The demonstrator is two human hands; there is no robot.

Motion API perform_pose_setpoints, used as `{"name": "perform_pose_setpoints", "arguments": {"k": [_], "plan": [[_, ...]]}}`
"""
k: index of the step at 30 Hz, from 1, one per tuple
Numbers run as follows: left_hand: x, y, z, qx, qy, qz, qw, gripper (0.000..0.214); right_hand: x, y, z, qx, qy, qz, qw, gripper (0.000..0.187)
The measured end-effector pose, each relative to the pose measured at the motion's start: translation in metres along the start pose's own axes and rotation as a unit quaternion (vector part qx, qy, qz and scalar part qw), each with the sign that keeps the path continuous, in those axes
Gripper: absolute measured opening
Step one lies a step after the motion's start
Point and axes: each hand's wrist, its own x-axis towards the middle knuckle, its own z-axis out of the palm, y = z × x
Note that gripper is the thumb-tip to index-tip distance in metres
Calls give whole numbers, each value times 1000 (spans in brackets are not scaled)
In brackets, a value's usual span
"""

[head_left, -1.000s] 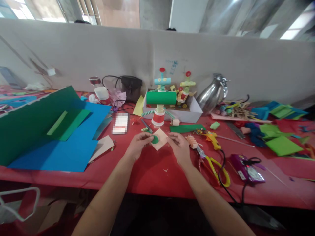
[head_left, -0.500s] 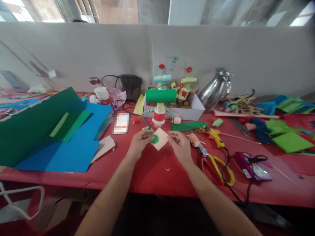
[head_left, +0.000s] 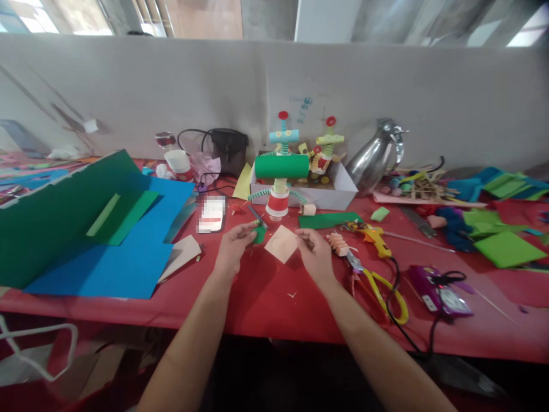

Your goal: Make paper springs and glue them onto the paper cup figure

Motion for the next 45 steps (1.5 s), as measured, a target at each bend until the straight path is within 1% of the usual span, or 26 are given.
{"name": "perform_pose_setpoints", "arguments": {"k": [3, 7, 8, 9, 13, 14, 16, 19, 21, 22, 24, 25, 27, 29, 30, 31, 34, 36, 39, 42, 43, 45], "plan": [[-2, 0, 2, -24, -8, -6, 1000, 43, 1, 3, -1, -46, -21, -11, 999, 20], [-3, -2, 2, -45, -29, -15, 998, 39, 3, 8, -2, -91, -92, -23, 991, 19], [-2, -2, 2, -47, -37, -21, 998, 38, 3, 9, -2, -102, -100, -29, 989, 20], [-2, -2, 2, -49, -43, -25, 998, 37, 4, 9, -2, -115, -96, -38, 988, 22], [-3, -2, 4, -61, -58, -28, 996, 33, 3, 6, -1, -154, -38, -81, 984, 24], [-4, -2, 5, -61, -59, -25, 996, 32, 2, 5, 0, -160, -38, -82, 983, 25], [-5, -3, 6, -53, -64, -13, 996, 31, -1, 0, 1, -186, -60, -81, 977, 32], [-6, -4, 7, -24, -84, 9, 996, 37, -5, -13, -3, -246, -96, -90, 960, 39], [-7, -4, 7, 1, -87, 25, 996, 35, -9, -23, -16, -284, -117, -95, 947, 37], [-7, -4, 7, 11, -84, 31, 996, 31, -11, -27, -27, -307, -125, -96, 939, 34], [-8, -4, 8, 18, -71, 39, 997, 23, -19, -31, -56, -364, -132, -96, 917, 22], [-8, -4, 8, 15, -64, 41, 997, 20, -25, -30, -73, -403, -119, -93, 903, 21], [-7, -4, 9, -1, -49, 49, 998, 18, -38, -20, -105, -494, -100, -95, 858, 25], [-7, -4, 10, -13, -43, 57, 997, 20, -52, -5, -131, -566, -99, -85, 814, 25], [-6, -5, 10, -16, -45, 59, 997, 22, -58, 3, -140, -580, -103, -78, 804, 26], [-6, -6, 10, -18, -49, 58, 997, 24, -63, 11, -146, -585, -105, -73, 801, 28], [-3, -9, 9, -13, -73, 44, 996, 30, -70, 25, -153, -577, -109, -59, 807, 35], [-2, -12, 9, -13, -82, 32, 996, 27, -67, 25, -151, -575, -118, -38, 809, 37], [-1, -13, 9, -19, -82, 26, 996, 24, -58, 14, -149, -580, -161, 20, 798, 37], [-2, -11, 9, -9, -82, 28, 996, 24, -46, -5, -150, -600, -186, 112, 770, 35], [-3, -10, 9, -2, -81, 31, 996, 24, -43, -11, -151, -603, -189, 133, 764, 35], [-3, -7, 9, 9, -78, 36, 996, 23, -37, -23, -154, -597, -193, 142, 766, 36]]}}
